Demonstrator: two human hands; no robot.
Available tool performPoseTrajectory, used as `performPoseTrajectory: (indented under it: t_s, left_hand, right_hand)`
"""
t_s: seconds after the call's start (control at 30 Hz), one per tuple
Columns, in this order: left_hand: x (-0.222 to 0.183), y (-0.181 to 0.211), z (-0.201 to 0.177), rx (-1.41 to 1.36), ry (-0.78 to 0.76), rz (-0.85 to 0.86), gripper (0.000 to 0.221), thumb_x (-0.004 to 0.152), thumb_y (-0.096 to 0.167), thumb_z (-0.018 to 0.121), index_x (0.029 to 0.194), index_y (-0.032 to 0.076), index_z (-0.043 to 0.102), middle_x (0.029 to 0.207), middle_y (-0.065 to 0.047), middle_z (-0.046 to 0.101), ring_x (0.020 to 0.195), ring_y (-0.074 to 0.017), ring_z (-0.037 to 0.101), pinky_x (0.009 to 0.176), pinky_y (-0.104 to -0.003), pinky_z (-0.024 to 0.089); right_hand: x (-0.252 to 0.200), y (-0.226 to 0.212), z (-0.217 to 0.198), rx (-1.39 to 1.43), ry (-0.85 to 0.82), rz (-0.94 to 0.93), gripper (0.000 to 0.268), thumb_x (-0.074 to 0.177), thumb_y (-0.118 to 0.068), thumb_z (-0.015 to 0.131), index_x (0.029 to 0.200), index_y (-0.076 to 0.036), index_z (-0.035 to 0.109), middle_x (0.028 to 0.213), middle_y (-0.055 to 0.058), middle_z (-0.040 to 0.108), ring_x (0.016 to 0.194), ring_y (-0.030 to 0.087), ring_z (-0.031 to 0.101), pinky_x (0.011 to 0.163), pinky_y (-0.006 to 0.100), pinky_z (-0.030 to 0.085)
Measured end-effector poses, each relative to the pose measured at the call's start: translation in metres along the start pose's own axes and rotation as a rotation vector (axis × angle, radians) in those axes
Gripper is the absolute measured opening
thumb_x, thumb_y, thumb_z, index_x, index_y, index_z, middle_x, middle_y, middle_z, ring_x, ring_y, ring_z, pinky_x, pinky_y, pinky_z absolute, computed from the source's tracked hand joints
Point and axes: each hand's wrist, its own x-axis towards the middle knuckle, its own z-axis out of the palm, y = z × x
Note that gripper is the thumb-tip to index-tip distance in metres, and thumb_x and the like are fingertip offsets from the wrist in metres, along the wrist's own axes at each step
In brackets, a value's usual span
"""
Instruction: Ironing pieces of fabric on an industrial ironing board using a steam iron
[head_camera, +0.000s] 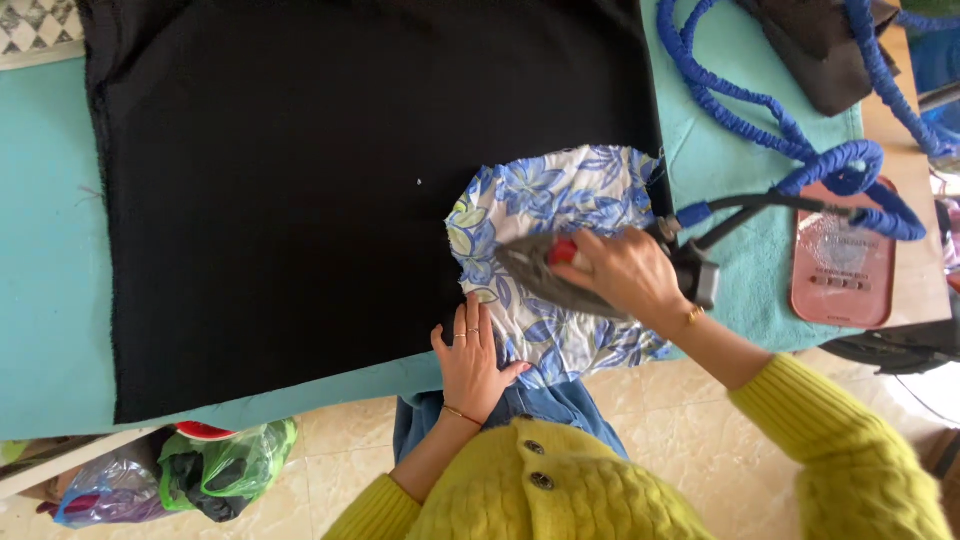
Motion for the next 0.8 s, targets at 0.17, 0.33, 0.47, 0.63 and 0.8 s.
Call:
performPoseTrajectory:
  t_s: [0.17,0.33,0.47,0.63,0.8]
  left_hand:
    - [0.001,-0.001,0.003,-0.029,0.019,0.02,0.115,0.06,0.081,0.076,0.144,0.008,0.049,0.157,-0.015,0.045,0.14,-0.026,0.044,0.106,-0.057,0.032]
    - [0.024,-0.011,0.005,-0.139,0.234,0.071,0.061,0.085,0.052,0.069,0.127,0.009,0.059,0.135,-0.013,0.058,0.137,-0.0303,0.05,0.114,-0.065,0.029]
    - [0.059,-0.024,0.011,-0.198,0.39,0.123,0.024,0.099,0.025,0.059,0.119,0.013,0.065,0.131,-0.009,0.063,0.135,-0.0335,0.053,0.115,-0.076,0.024]
    - [0.125,-0.041,0.018,-0.188,0.447,0.104,0.039,0.093,0.032,0.067,0.126,0.011,0.062,0.136,-0.012,0.061,0.126,-0.0321,0.057,0.108,-0.064,0.036]
    - [0.185,-0.066,0.068,-0.078,0.375,-0.081,0.067,0.08,0.055,0.074,0.13,0.015,0.055,0.109,-0.005,0.058,0.098,-0.0269,0.057,0.082,-0.047,0.042]
  right_hand:
    - [0.026,0.007,-0.001,-0.05,0.043,0.057,0.052,0.09,-0.075,0.061,0.096,-0.023,0.062,0.053,0.005,0.063,0.05,0.026,0.065,0.061,0.034,0.052]
    - [0.025,0.007,-0.018,0.212,-0.1,-0.079,0.05,0.092,-0.07,0.062,0.088,-0.02,0.063,0.055,0.005,0.069,0.05,0.023,0.069,0.067,0.031,0.055]
    - [0.005,0.002,-0.017,0.308,-0.171,-0.19,0.049,0.094,-0.069,0.06,0.089,-0.021,0.066,0.057,-0.001,0.07,0.052,0.017,0.07,0.07,0.028,0.054]
    - [-0.013,-0.017,-0.014,0.204,-0.011,-0.192,0.051,0.087,-0.071,0.065,0.093,-0.02,0.065,0.059,-0.001,0.068,0.056,0.016,0.07,0.072,0.031,0.052]
    - [0.0,-0.036,-0.009,0.061,0.07,0.03,0.05,0.088,-0.071,0.064,0.093,-0.021,0.061,0.054,0.0,0.063,0.052,0.017,0.069,0.067,0.032,0.052]
